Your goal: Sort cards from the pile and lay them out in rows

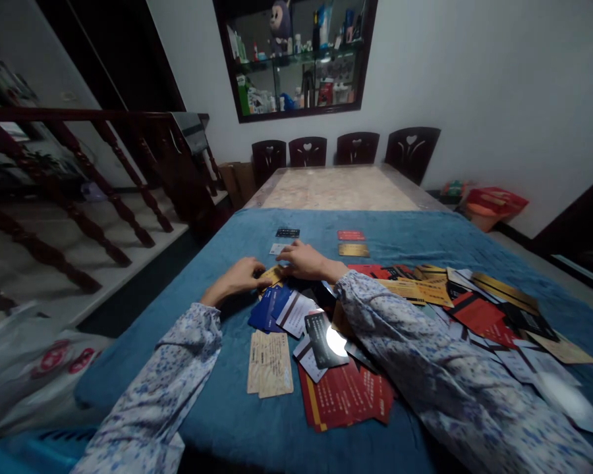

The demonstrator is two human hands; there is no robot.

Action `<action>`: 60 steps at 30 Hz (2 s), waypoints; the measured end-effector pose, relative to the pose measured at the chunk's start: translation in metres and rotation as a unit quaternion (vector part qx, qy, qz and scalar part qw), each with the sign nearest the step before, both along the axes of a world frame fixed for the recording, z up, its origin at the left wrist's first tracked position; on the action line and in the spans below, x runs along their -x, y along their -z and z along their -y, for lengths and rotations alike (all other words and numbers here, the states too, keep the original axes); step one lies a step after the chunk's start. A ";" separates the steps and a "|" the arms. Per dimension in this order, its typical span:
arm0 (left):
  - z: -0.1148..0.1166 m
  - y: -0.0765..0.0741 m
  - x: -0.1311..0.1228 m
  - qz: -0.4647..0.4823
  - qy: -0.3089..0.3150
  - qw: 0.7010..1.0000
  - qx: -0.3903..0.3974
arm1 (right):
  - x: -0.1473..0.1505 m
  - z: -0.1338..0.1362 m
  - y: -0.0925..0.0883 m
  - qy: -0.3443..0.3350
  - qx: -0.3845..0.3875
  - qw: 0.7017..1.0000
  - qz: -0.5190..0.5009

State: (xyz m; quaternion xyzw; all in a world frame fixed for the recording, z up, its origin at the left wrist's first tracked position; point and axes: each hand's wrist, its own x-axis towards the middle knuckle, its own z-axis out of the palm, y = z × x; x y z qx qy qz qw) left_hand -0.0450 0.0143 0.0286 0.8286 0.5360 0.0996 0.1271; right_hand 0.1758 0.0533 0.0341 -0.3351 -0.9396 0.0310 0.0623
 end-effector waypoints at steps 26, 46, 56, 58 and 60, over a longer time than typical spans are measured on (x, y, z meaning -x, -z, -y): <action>-0.006 0.017 0.002 -0.028 -0.029 0.999 -0.035 | 0.021 -0.005 0.003 0.028 0.036 0.997 0.063; -0.016 0.028 0.018 0.134 -0.147 0.980 -0.026 | 0.025 -0.005 0.008 0.029 0.038 0.999 0.024; -0.018 0.027 0.019 0.210 -0.181 0.960 -0.038 | 0.025 -0.004 0.000 0.023 0.021 0.999 0.018; -0.018 0.028 0.018 0.217 -0.179 0.959 -0.037 | 0.024 -0.004 0.000 0.024 0.014 0.999 0.019; -0.019 0.028 0.018 0.224 -0.177 0.958 -0.038 | 0.024 -0.004 0.000 0.025 0.006 0.999 0.021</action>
